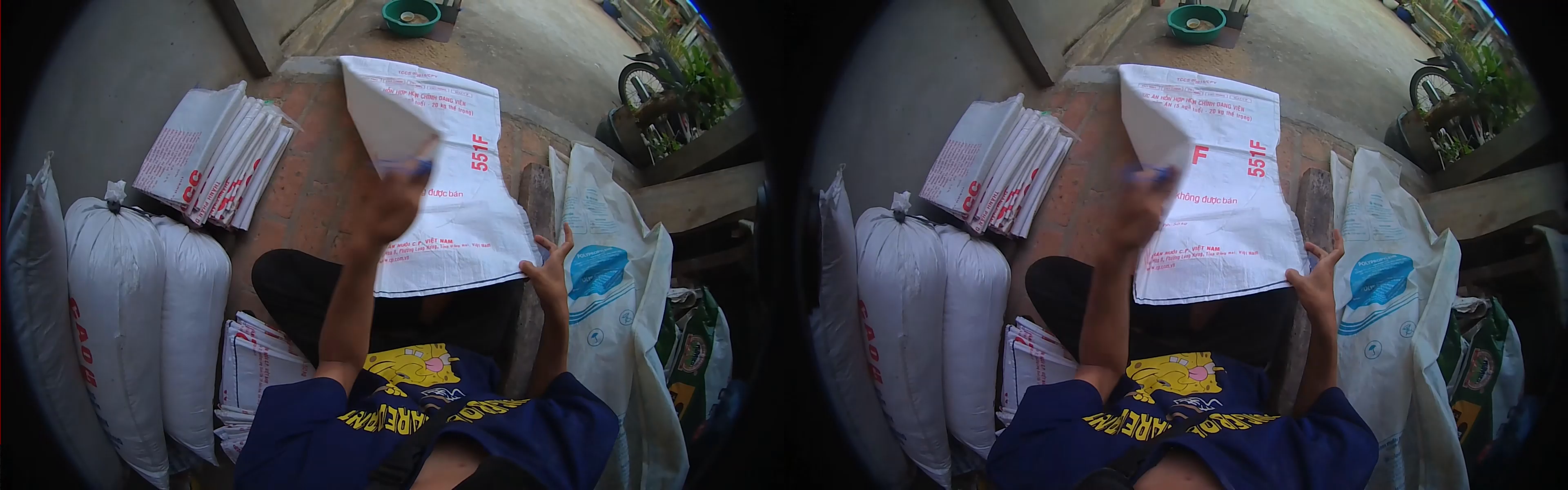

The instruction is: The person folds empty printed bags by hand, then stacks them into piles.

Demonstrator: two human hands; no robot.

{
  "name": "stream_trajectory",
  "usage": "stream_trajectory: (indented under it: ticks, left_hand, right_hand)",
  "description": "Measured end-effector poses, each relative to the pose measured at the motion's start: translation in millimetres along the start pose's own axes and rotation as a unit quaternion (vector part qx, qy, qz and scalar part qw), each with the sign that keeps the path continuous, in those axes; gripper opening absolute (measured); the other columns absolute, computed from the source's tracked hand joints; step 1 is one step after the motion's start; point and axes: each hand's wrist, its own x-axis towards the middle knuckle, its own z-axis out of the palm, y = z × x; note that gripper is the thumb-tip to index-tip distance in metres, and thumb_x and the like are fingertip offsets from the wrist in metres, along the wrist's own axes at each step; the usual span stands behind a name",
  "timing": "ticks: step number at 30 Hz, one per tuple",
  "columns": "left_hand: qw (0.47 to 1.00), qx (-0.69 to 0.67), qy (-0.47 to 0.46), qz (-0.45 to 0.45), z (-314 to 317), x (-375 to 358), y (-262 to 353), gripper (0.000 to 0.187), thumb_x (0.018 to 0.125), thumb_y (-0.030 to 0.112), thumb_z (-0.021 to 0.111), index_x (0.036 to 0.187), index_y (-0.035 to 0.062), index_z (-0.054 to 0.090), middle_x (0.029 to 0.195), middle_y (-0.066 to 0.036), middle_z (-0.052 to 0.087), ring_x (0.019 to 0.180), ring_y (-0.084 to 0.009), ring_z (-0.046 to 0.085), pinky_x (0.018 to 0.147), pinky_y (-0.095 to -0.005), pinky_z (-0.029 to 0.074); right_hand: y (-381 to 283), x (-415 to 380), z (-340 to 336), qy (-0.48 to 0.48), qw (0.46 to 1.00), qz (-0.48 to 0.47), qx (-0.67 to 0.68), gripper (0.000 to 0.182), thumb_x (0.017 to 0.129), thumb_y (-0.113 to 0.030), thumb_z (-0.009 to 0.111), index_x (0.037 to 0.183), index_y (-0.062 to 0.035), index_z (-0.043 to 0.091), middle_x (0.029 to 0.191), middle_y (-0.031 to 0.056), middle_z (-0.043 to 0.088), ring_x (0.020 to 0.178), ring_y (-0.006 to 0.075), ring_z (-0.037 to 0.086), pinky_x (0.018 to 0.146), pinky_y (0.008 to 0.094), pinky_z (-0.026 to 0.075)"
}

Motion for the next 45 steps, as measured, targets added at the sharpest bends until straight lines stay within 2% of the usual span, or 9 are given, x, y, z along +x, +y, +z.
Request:
stream_trajectory:
  ticks: [3,9,16,18,29,34,38,41,45]
  left_hand:
    - [0.955,0.098,-0.165,0.225,98,2,-41,0.05,0.091,0.018,0.048,0.139,0.0016,0.042,0.14,-0.027,0.042,0.131,-0.0374,0.041,0.107,-0.0408,0.033]
    - [0.871,0.071,-0.474,0.106,163,-55,-28,0.055,0.087,0.013,0.045,0.14,0.0043,0.04,0.145,-0.019,0.039,0.141,-0.0358,0.027,0.109,-0.0636,0.023]
    - [0.863,-0.05,-0.496,0.086,142,-81,-27,0.067,0.082,0.022,0.067,0.14,0.0039,0.04,0.14,-0.019,0.044,0.132,-0.0351,0.041,0.106,-0.0511,0.034]
    - [0.945,0.084,-0.267,0.167,130,-109,-16,0.078,0.076,0.022,0.074,0.142,0.0042,0.037,0.134,-0.021,0.048,0.123,-0.0354,0.048,0.102,-0.0448,0.039]
    - [0.931,0.339,-0.009,0.136,55,-162,-72,0.042,0.079,0.008,0.057,0.12,0.0,0.056,0.101,-0.015,0.061,0.097,-0.0298,0.061,0.088,-0.0416,0.046]
    - [0.95,0.261,-0.001,0.173,9,-139,-47,0.037,0.068,-0.003,0.061,0.105,0.0026,0.062,0.093,-0.012,0.066,0.086,-0.0289,0.065,0.074,-0.0374,0.051]
    - [0.959,0.156,-0.008,0.239,-9,-121,-19,0.03,0.064,-0.007,0.066,0.093,0.0046,0.066,0.093,-0.009,0.07,0.086,-0.0277,0.068,0.071,-0.0362,0.052]
    - [0.959,0.029,0.011,0.28,-20,-110,-12,0.022,0.072,-0.001,0.069,0.094,0.0024,0.068,0.092,-0.011,0.071,0.087,-0.0278,0.069,0.075,-0.0377,0.053]
    - [0.986,0.008,0.065,0.151,-17,-97,-55,0.028,0.08,0.014,0.073,0.105,0.0039,0.067,0.122,-0.014,0.063,0.12,-0.033,0.055,0.097,-0.0428,0.045]
  right_hand:
    - [-2,-2,-8,-0.102,0.992,-0.05,0.05,0.118,0.061,-0.001,0.073,0.148,-0.0081,-0.006,0.137,0.0297,0.038,0.128,0.0371,0.042,0.101,0.0419,0.044]
    - [11,-4,-24,-0.188,0.965,-0.176,-0.048,0.122,0.064,-0.004,0.079,0.151,-0.0109,-0.007,0.143,0.0236,0.037,0.133,0.0363,0.038,0.106,0.0407,0.038]
    - [8,-10,-30,-0.315,0.941,-0.117,-0.042,0.054,0.067,0.003,0.069,0.12,-0.0004,0.061,0.112,0.0102,0.06,0.108,0.0201,0.057,0.093,0.0302,0.044]
    - [-8,-10,-34,-0.296,0.952,-0.068,-0.041,0.043,0.066,0.005,0.064,0.109,0.0003,0.066,0.105,0.0116,0.061,0.104,0.0199,0.059,0.091,0.0296,0.045]
    - [-8,-4,-49,-0.178,0.956,-0.06,0.225,0.017,0.07,0.001,0.077,0.086,-0.0001,0.071,0.125,0.0145,0.056,0.113,0.0211,0.057,0.097,0.0295,0.041]
    - [-2,5,-66,-0.201,0.932,-0.264,0.149,0.065,0.077,-0.041,0.073,0.127,-0.0043,0.052,0.153,0.0179,0.027,0.138,0.0299,0.033,0.11,0.0403,0.029]
    - [69,60,-39,-0.048,0.939,-0.312,-0.14,0.054,0.081,-0.032,0.071,0.126,-0.0056,0.054,0.154,0.0185,0.025,0.141,0.0332,0.028,0.112,0.0472,0.025]
    - [57,74,-36,-0.058,0.856,-0.509,-0.07,0.042,0.079,-0.026,0.073,0.114,-0.0066,0.06,0.135,0.0207,0.05,0.132,0.0364,0.043,0.112,0.049,0.026]
    - [42,57,-24,-0.185,0.87,-0.425,0.168,0.029,0.08,-0.031,0.073,0.092,-0.0053,0.063,0.097,0.0141,0.07,0.108,0.0358,0.062,0.108,0.0519,0.03]
